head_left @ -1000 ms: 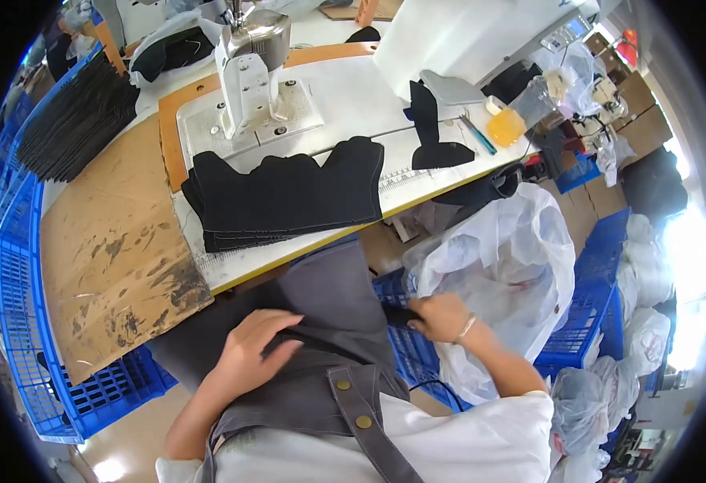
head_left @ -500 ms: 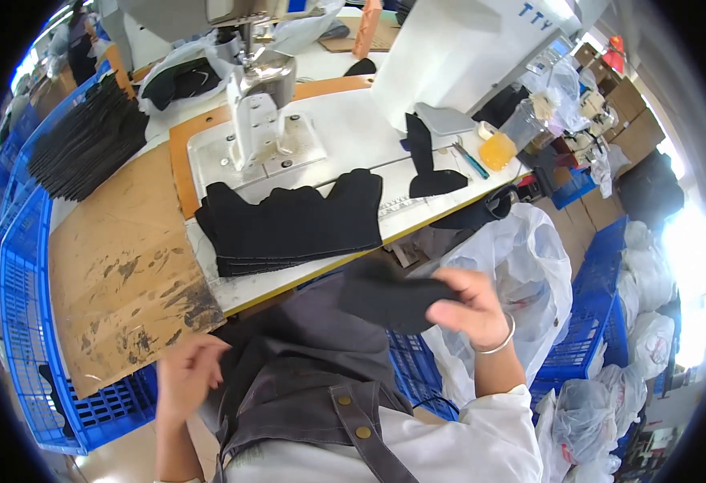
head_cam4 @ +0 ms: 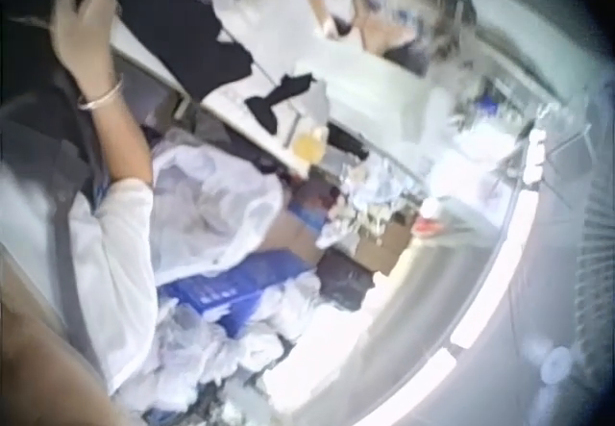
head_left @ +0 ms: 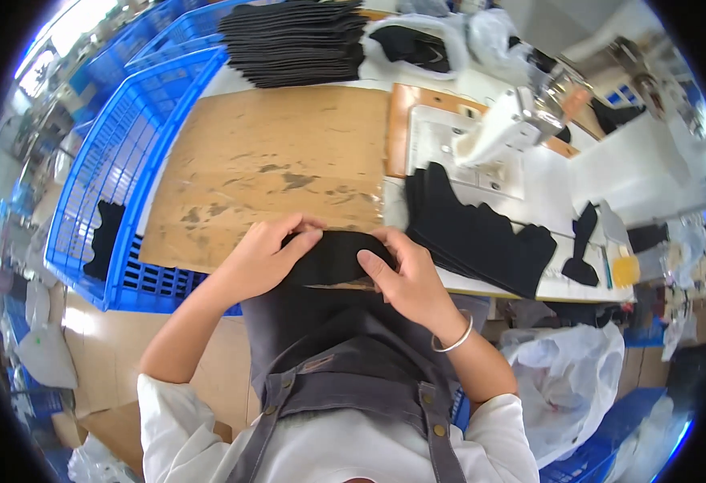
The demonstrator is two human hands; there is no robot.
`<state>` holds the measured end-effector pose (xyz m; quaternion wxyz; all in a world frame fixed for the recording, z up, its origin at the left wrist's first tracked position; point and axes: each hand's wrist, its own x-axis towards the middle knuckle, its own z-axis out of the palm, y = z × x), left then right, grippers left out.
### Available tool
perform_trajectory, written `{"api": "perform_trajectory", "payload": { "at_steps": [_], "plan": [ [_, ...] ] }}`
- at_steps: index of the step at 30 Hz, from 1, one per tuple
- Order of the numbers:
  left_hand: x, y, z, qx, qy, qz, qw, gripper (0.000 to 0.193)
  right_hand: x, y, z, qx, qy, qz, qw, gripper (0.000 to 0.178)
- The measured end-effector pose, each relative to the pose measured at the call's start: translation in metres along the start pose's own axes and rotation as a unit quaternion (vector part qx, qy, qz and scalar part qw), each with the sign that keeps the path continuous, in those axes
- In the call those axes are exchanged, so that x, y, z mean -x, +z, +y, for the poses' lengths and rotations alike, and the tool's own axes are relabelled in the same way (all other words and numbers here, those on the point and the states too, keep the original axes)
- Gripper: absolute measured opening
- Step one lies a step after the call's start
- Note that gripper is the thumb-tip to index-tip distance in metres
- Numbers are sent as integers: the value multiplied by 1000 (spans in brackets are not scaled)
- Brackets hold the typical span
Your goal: Organizing, aligning, and stitching black shoe upper components using an industrial sewing machine.
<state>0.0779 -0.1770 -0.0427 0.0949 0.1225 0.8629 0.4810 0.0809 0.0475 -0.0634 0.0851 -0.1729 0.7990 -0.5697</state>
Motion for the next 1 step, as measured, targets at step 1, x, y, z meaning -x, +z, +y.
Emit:
{"api": "perform_trajectory", "payload": {
  "at_steps": [1],
  "plan": [
    [-2, 1, -8, -83, 8, 77, 994, 24, -5, 12, 7, 159, -95, 62, 981, 38]
  ]
}}
